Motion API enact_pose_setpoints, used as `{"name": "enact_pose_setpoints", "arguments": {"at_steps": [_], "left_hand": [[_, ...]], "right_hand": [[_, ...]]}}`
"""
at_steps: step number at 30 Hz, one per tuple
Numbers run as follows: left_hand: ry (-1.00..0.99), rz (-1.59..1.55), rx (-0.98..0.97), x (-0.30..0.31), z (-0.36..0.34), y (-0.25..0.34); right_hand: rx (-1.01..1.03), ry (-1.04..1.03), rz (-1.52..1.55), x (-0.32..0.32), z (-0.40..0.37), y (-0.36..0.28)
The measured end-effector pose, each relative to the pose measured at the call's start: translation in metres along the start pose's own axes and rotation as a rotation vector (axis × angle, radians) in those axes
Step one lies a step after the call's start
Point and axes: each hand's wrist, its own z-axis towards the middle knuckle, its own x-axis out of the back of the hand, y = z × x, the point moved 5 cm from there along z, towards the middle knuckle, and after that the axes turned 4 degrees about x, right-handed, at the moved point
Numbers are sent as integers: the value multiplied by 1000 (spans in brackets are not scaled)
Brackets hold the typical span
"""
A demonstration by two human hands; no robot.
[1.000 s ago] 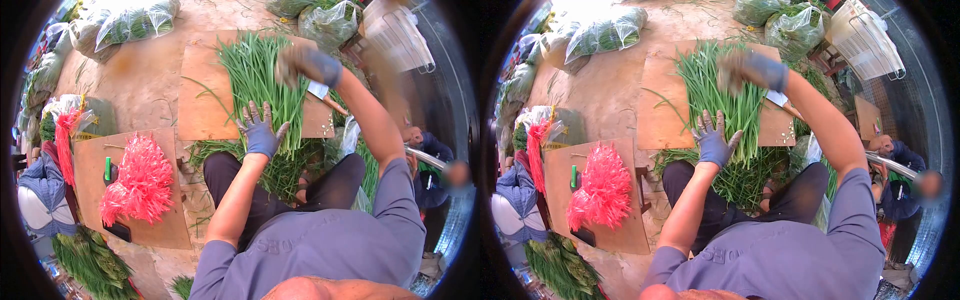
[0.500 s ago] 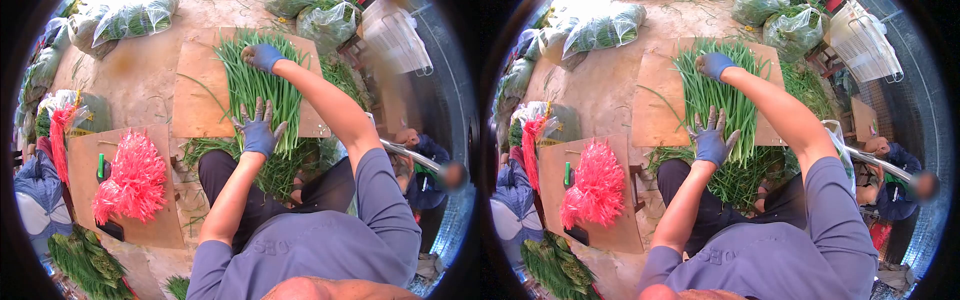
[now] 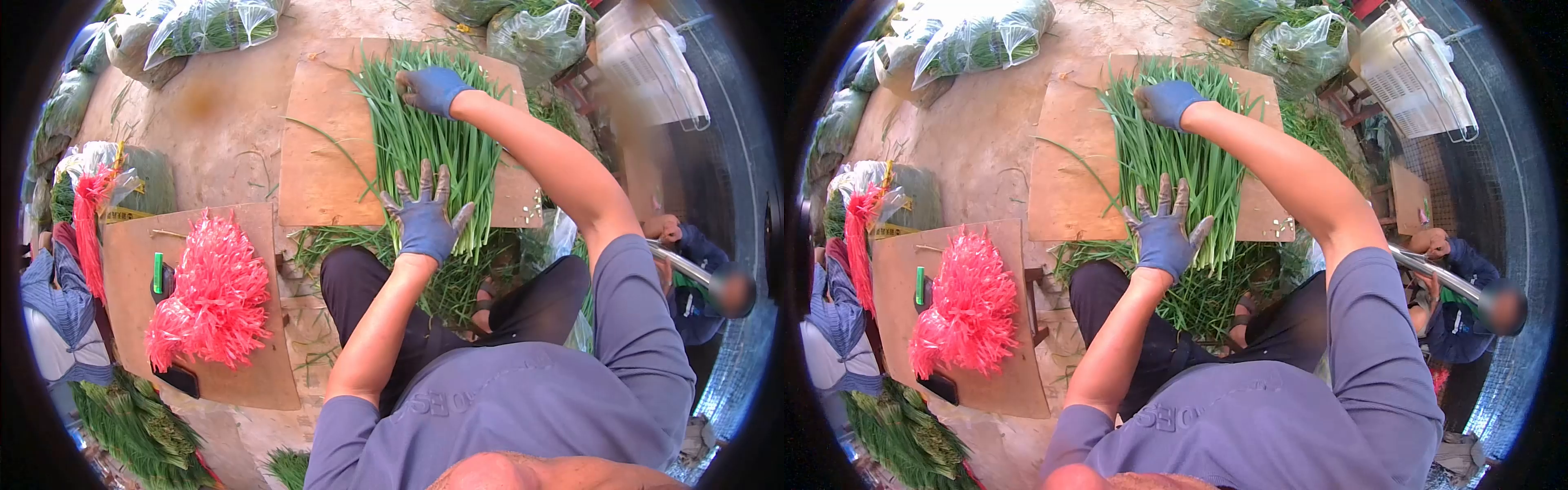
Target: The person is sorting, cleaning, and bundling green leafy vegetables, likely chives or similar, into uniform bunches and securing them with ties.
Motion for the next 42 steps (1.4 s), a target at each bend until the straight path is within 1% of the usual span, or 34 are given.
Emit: {"name": "enact_pose_setpoints", "arguments": {"at_steps": [2, 5, 8, 11, 14, 18, 21, 24, 25, 26, 28, 30, 32, 33, 34, 35, 36, 37, 38, 40, 41, 42], "left_hand": [[-3, 4, 0, -1, 0, 1], [-3, 16, -4, 1, 0, 1], [5, 12, -6, 0, 0, 0], [7, 15, -4, 0, 0, 1], [6, 14, -4, 1, -1, 1], [-2, 7, -1, 2, -1, 0], [-11, 4, 5, 2, -1, 0], [-12, 0, 11, -2, 0, -1], [-18, -2, 14, -1, 0, -1], [-22, -5, 17, -1, 0, -1], [-40, -8, 21, 1, 1, -1], [-34, -13, 16, 0, 2, -1], [-12, -17, 2, -3, 0, -2], [-2, -58, -2, 5, -2, -1], [-3, -113, -36, 9, -4, -5], [-3, -166, -69, 12, -7, -11], [1, -219, -103, 17, -8, -15], [113, -203, -173, 40, -20, -12], [174, -299, -209, 53, -32, -14], [308, -492, -269, 74, -57, -20], [315, -517, -259, 76, -75, -24], [322, -541, -250, 76, -96, -29]], "right_hand": [[-1, -176, -55, -9, -4, 2], [43, -138, -40, -18, -7, 5], [27, -119, -95, -22, -3, 4], [84, -151, -121, -23, 3, 2], [114, -307, -258, -15, 5, -13], [166, -316, -404, -21, 16, -14], [189, -324, -377, -20, 13, -11], [112, -99, -51, -11, 6, 4], [112, 281, -5, -2, -2, 9], [15, 307, 308, -2, -6, 27], [-190, 353, 934, 16, -32, 43], [-93, 212, 1047, 51, -94, 16], [-21, -43, 1043, 65, -165, -10], [13, -224, 1113, 59, -202, -22], [-28, -436, 1172, 41, -236, -32], [-75, -648, 1200, 25, -271, -42], [-195, -888, 1200, -4, -302, -48], [-175, -928, 1036, -30, -327, -57], [-155, -964, 872, -56, -351, -67], [62, -791, 186, -85, -381, -70], [42, -836, 270, -98, -385, -67], [-39, -695, 467, -95, -383, -71]]}}
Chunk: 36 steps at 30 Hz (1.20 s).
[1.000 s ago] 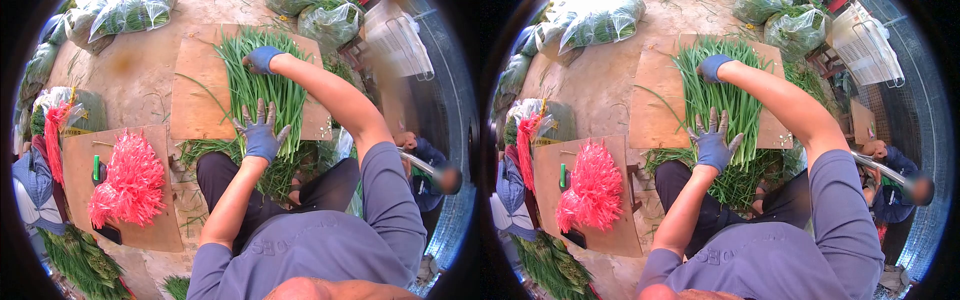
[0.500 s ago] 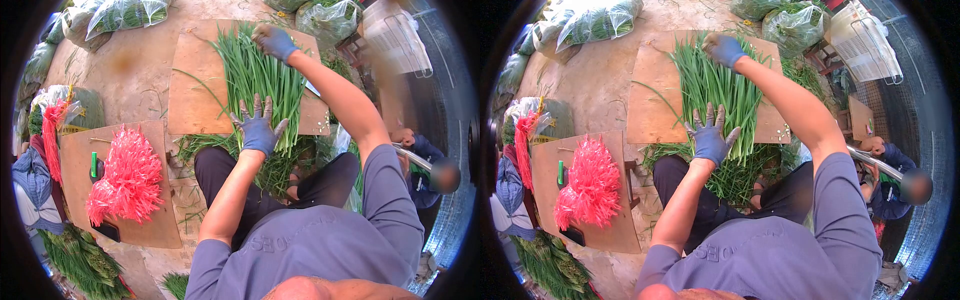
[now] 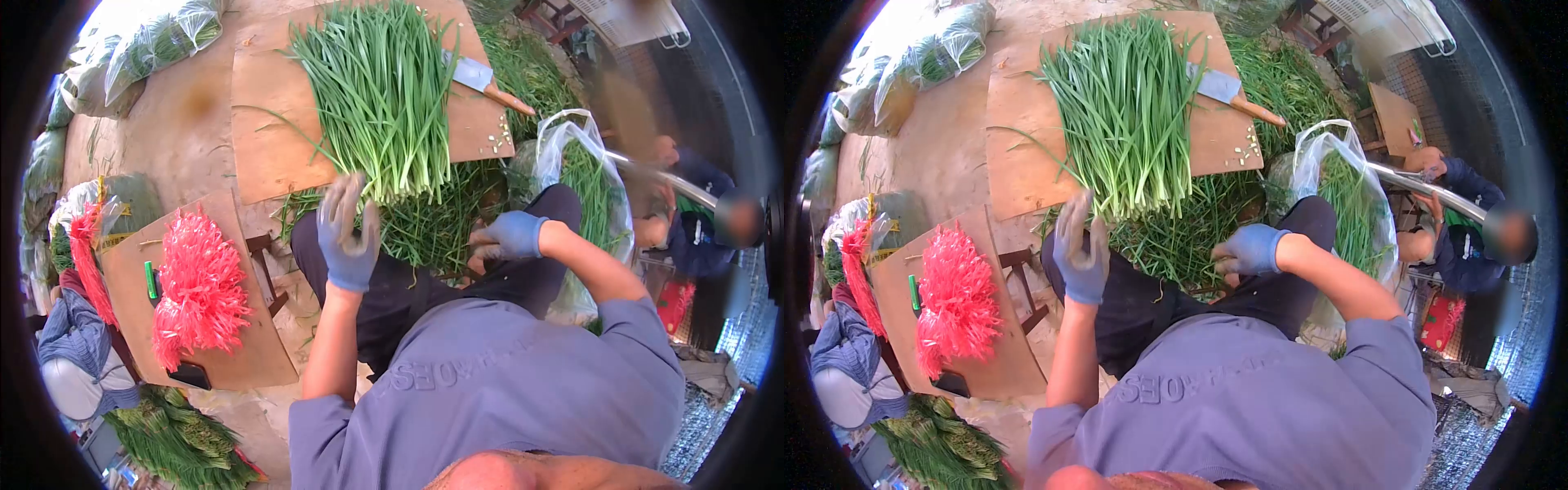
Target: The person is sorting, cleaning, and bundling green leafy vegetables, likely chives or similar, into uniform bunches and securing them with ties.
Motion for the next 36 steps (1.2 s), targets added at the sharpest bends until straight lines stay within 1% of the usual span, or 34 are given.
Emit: {"name": "enact_pose_setpoints", "arguments": {"at_steps": [1, 2, 4, 6, 7, 8, 9, 10, 11, 12, 13, 14, 15, 17, 18, 19, 20, 21, 22, 23, 26, 27, 28, 29, 30, 31, 32, 33, 34, 35, 36], "left_hand": [[17, -22, 8, 7, -13, 6], [-112, -97, 135, 3, -25, 9], [-384, -244, 413, -9, -55, 25], [-653, -470, 643, -38, -90, 34], [-640, -483, 386, -45, -93, 36], [-603, -495, 133, -49, -97, 39], [-494, -469, 10, -50, -92, 52], [-659, -1173, 597, -71, -107, 44], [-358, -1811, 1327, -88, -128, 36], [-374, -1654, 1306, -75, -123, 43], [-392, -1504, 1271, -56, -107, 55], [-414, -1349, 1252, -40, -101, 60], [-424, -1134, 1181, -36, -101, 52], [-730, -1239, 1026, -59, -109, 48], [-888, -1278, 945, -64, -114, 53], [-877, -1109, 1084, -85, -123, 68], [-830, -1102, 1076, -95, -127, 60], [-781, -1093, 1070, -108, -133, 40], [-739, -1088, 1055, -114, -125, 35], [-677, -933, 1036, -111, -122, 27], [-496, -466, 969, -56, -85, 39], [-443, -311, 930, -38, -69, 34], [-284, -341, 849, -21, -61, -25], [-56, -364, 714, -4, -41, -64], [262, -384, 708, 6, -16, -40], [239, -345, 739, 6, 16, -106], [92, -311, 828, -10, 33, -141], [-54, -272, 916, -26, 48, -168], [-168, -96, 877, -40, 60, -180], [-274, 80, 825, -53, 72, -190], [-336, 379, 636, -68, 79, -183]], "right_hand": [[23, 142, 197, 3, -1, -8], [45, 280, 394, 7, -4, -16], [364, 858, 263, 32, -29, -66], [677, 1098, 25, 32, -44, -109], [728, 1044, -57, 21, -42, -120], [720, 1030, -103, 10, -32, -121], [714, 1017, -159, -4, -11, -111], [703, 1003, -207, -24, 13, -95], [479, 966, 127, -64, 56, -39], [260, 908, 443, -101, 95, 25], [28, 580, 392, -120, 114, 73], [-204, 241, 355, -145, 118, 102], [-125, 343, 618, -149, 112, 90], [56, 555, 1105, -124, 96, 53], [168, 476, 1495, -117, 89, 20], [296, 372, 1870, -104, 81, -17], [433, 229, 2238, -94, 73, -41], [457, 337, 2263, -88, 65, -41], [485, 456, 2281, -81, 57, -33], [502, 571, 2296, -75, 48, -23], [633, 981, 1853, -44, 3, 9], [503, 1108, 1735, -36, -2, 25], [421, 1160, 1655, -31, 6, 43], [340, 1204, 1573, -31, 24, 67], [263, 1241, 1485, -29, 42, 89], [185, 1260, 1343, -8, 64, 102], [94, 1254, 1199, 10, 83, 100], [9, 1308, 1065, 28, 86, 90], [-78, 1354, 933, 43, 87, 79], [-102, 1329, 880, 53, 98, 70], [-123, 1300, 825, 60, 112, 63]]}}
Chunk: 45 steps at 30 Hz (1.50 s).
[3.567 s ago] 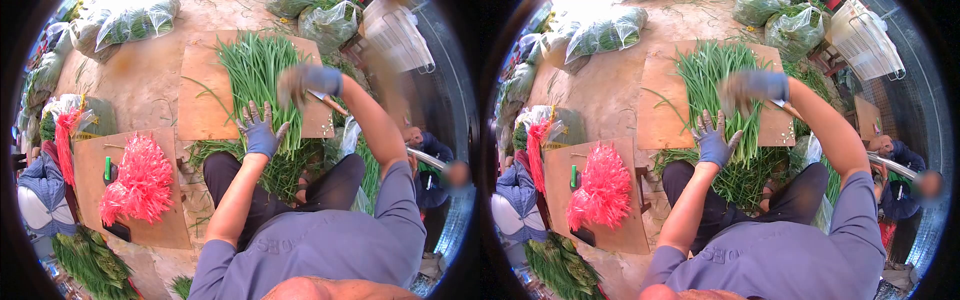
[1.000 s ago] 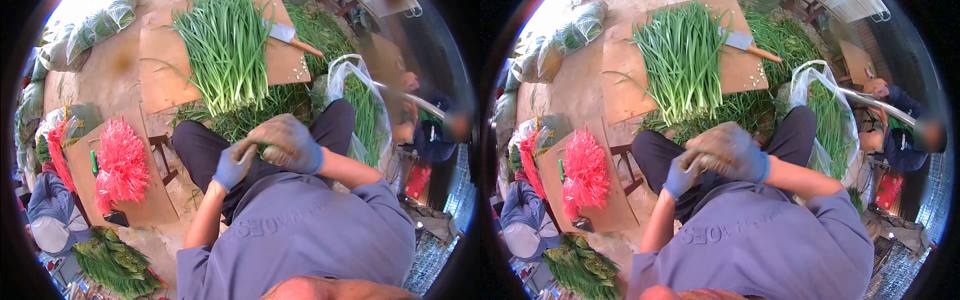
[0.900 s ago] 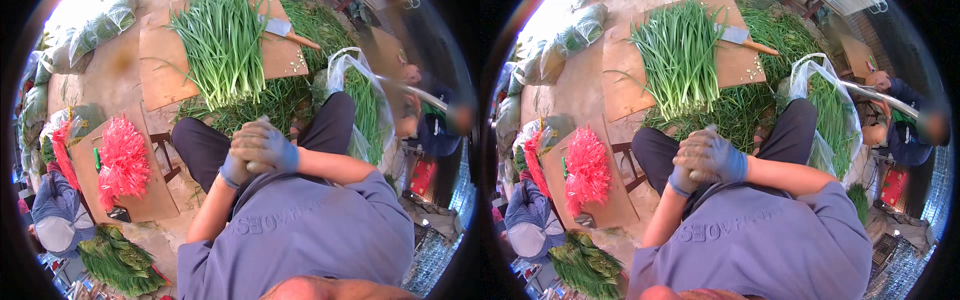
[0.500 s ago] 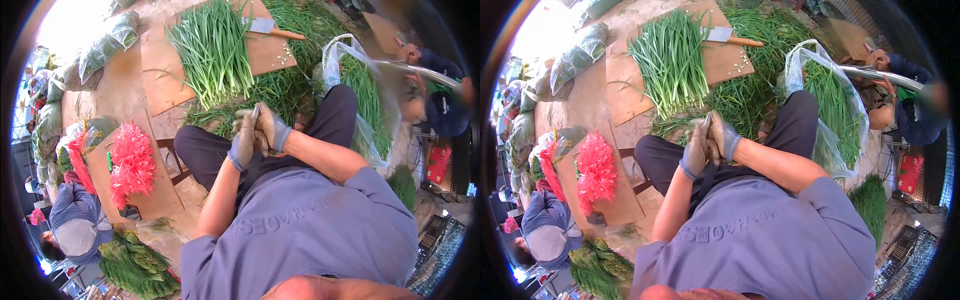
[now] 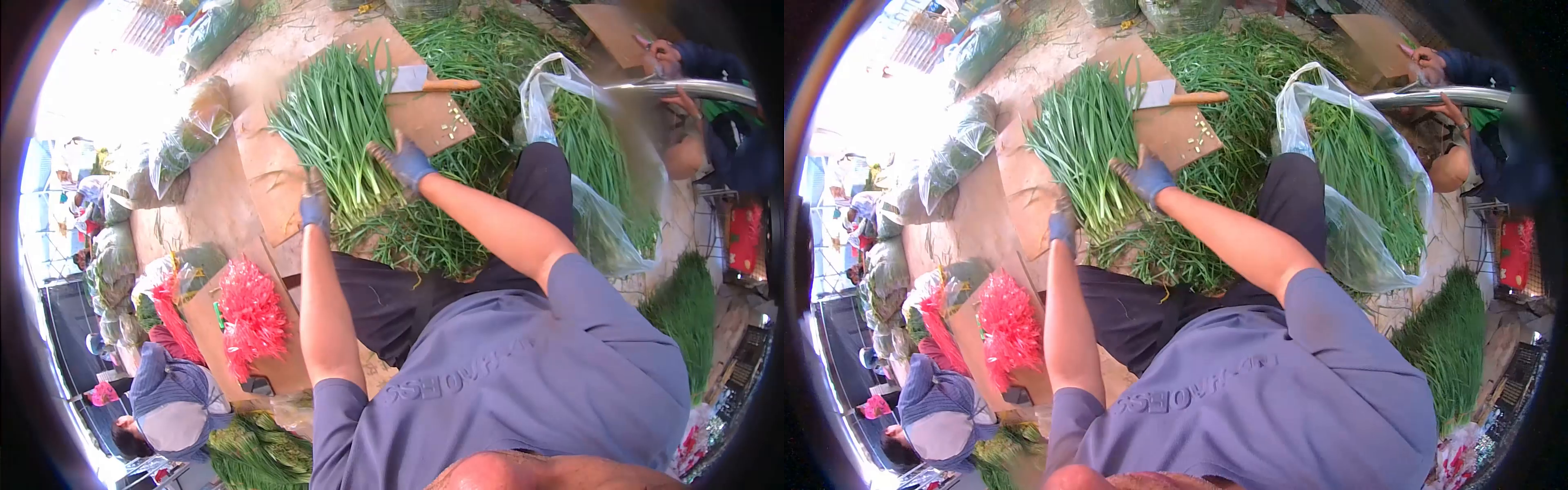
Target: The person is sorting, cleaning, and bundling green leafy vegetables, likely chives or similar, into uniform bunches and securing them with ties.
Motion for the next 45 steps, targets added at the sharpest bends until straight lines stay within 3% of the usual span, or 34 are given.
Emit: {"name": "enact_pose_setpoints", "arguments": {"at_steps": [2, 4, 5, 7, 9, 11, 15, 20, 22, 23, 26, 28, 30, 33, 36, 38, 40, 42, 44, 45], "left_hand": [[40, -215, -95, -16, -37, 63], [-124, -419, 30, -37, -37, 69], [-230, -561, 54, -44, -45, 72], [-179, -469, -48, -50, -50, 76], [145, 9, -263, -44, -59, 74], [37, 33, -197, -29, -73, 100], [-94, 184, -193, -40, -46, 78], [-311, -241, 63, 4, -91, 102], [-338, -405, 53, 13, -97, 100], [-351, -488, 48, 17, -101, 98], [-364, -703, 93, 35, -125, 97], [-294, -761, 119, 42, -117, 72], [-229, -797, 153, 50, -113, 51], [-57, -924, 132, 60, -129, 21], [90, -803, 51, 72, -156, -17], [108, -552, -40, 59, -156, -53], [-4, -315, -75, 53, -168, -44], [-70, -73, -94, 39, -170, -28], [-86, 189, -95, 26, -161, -12], [-141, 82, -117, 17, -153, -7]], "right_hand": [[109, -95, -3, -26, -1, -17], [237, 75, -168, -46, -10, -26], [265, 9, -130, -48, -13, -23], [322, -128, -58, -27, -22, -25], [333, -100, -172, -32, -20, -7], [323, -93, -227, -33, -15, 0], [329, -188, -170, -25, 0, 7], [253, -216, -192, 26, -21, -27], [297, -158, -199, 47, -34, -34], [413, 40, -209, 60, -50, -40], [417, -292, -203, 66, -101, -41], [610, -617, -254, 28, -145, -17], [494, -1217, -539, -9, -174, -1], [471, -1273, -442, -50, -166, -3], [427, -831, -440, -83, -103, 6], [429, -931, -439, -89, -108, 8], [376, -1109, -561, -81, -132, 7], [367, -1030, -454, -52, -163, -37], [712, -823, -545, -41, -168, -95], [871, -736, -565, -43, -163, -122]]}}
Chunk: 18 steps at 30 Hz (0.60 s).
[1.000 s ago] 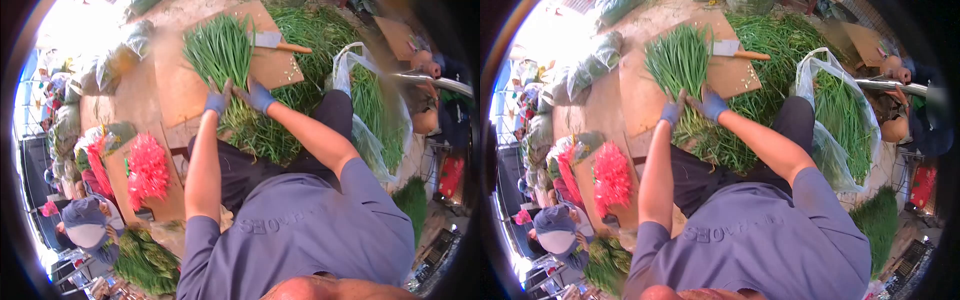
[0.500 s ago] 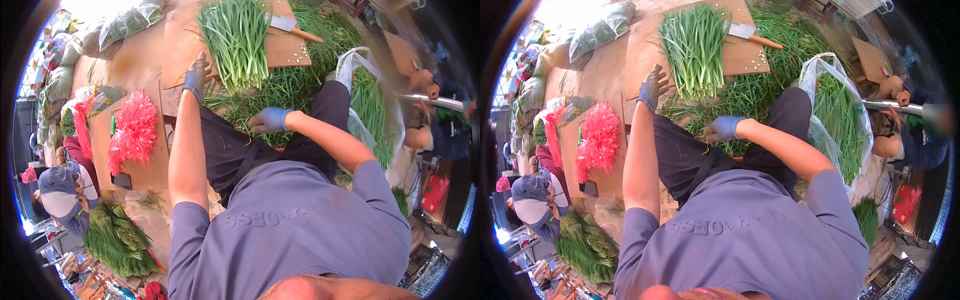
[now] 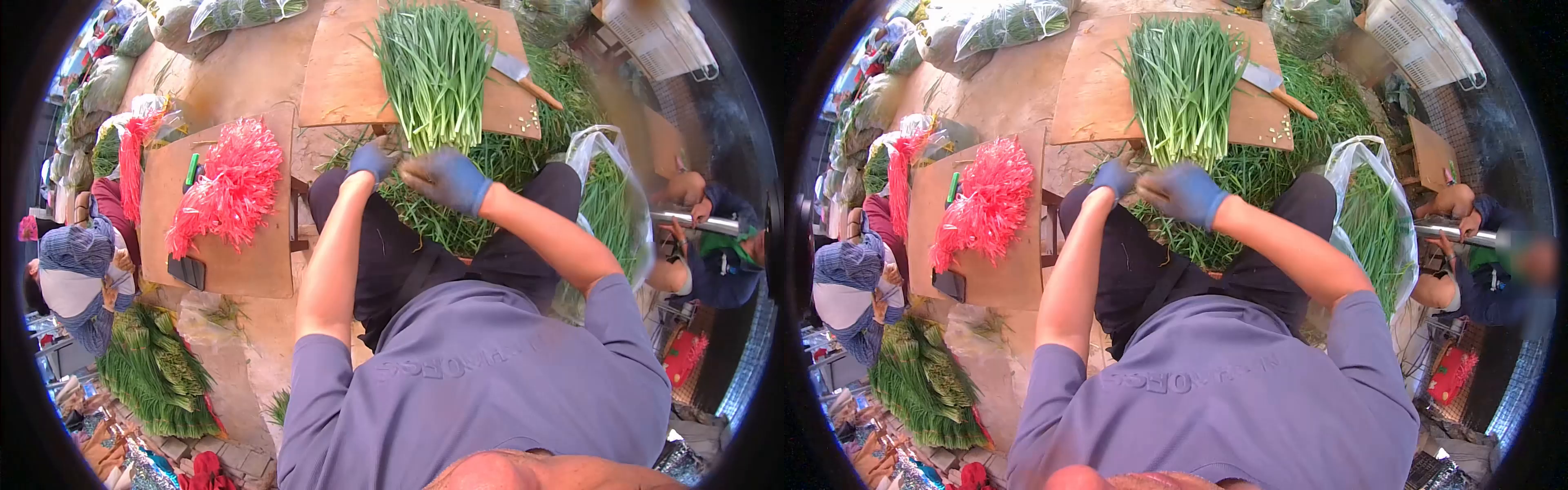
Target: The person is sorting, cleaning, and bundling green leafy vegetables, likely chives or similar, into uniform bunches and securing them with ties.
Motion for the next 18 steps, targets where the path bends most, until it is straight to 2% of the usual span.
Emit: {"name": "enact_pose_setpoints", "arguments": {"at_steps": [3, 4, 6, 7, 9, 11, 12, 15, 16, 18], "left_hand": [[93, 43, -182, -51, 65, -33], [136, 73, -226, -57, 77, -44], [85, -44, -83, -21, 67, -34], [57, -110, -8, -13, 68, -36], [104, -36, 8, 11, 73, -37], [66, -78, -2, 29, 73, -28], [109, 1, -63, 35, 77, -24], [271, 81, -32, 45, 87, -23], [276, 22, -29, 46, 89, -26], [433, 59, -22, 50, 89, -24]], "right_hand": [[317, 321, -420, 15, 64, 7], [260, 205, -494, 3, 82, 30], [149, -37, -640, -18, 110, 70], [121, -71, -600, -11, 110, 73], [67, -158, -515, 4, 96, 87], [135, -116, -548, -3, 89, 101], [145, -88, -530, -4, 88, 105], [159, -22, -489, -9, 84, 115], [163, 4, -476, -11, 84, 117], [160, 12, -473, -13, 83, 121]]}}
